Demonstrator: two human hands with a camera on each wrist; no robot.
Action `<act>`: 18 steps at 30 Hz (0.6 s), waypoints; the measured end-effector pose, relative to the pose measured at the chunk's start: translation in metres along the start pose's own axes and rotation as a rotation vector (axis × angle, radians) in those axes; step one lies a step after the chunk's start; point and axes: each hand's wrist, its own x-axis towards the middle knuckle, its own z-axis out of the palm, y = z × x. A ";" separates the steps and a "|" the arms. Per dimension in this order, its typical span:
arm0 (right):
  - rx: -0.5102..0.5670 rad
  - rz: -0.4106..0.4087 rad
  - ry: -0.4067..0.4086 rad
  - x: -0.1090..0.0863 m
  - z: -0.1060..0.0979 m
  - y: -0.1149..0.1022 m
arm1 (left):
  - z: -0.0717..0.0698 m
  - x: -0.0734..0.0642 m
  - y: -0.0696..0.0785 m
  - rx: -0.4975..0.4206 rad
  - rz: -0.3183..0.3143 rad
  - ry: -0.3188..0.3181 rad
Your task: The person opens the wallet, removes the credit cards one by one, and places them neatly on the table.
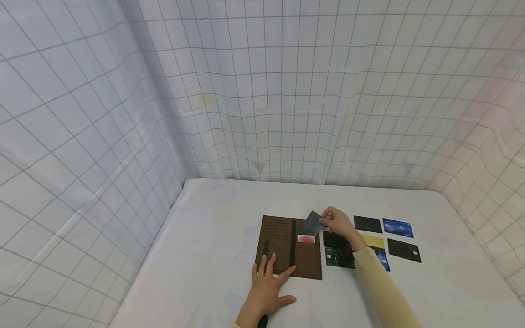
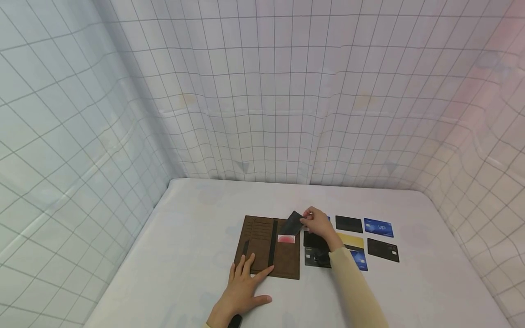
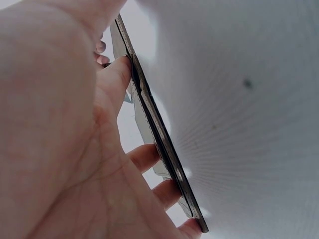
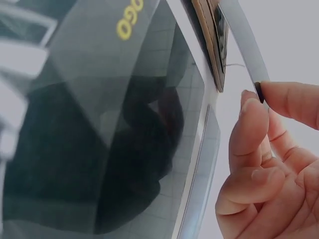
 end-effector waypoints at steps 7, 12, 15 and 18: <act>0.019 0.056 0.009 -0.008 -0.009 0.000 | 0.000 0.001 -0.001 -0.006 0.003 0.006; 0.008 0.081 0.020 -0.013 -0.013 0.002 | 0.002 0.002 -0.002 -0.002 0.004 0.010; -0.004 0.083 0.026 -0.015 -0.014 0.002 | 0.002 0.002 -0.002 -0.004 0.005 0.007; -0.001 0.086 0.030 -0.018 -0.015 0.002 | 0.001 0.002 -0.002 -0.010 0.006 0.006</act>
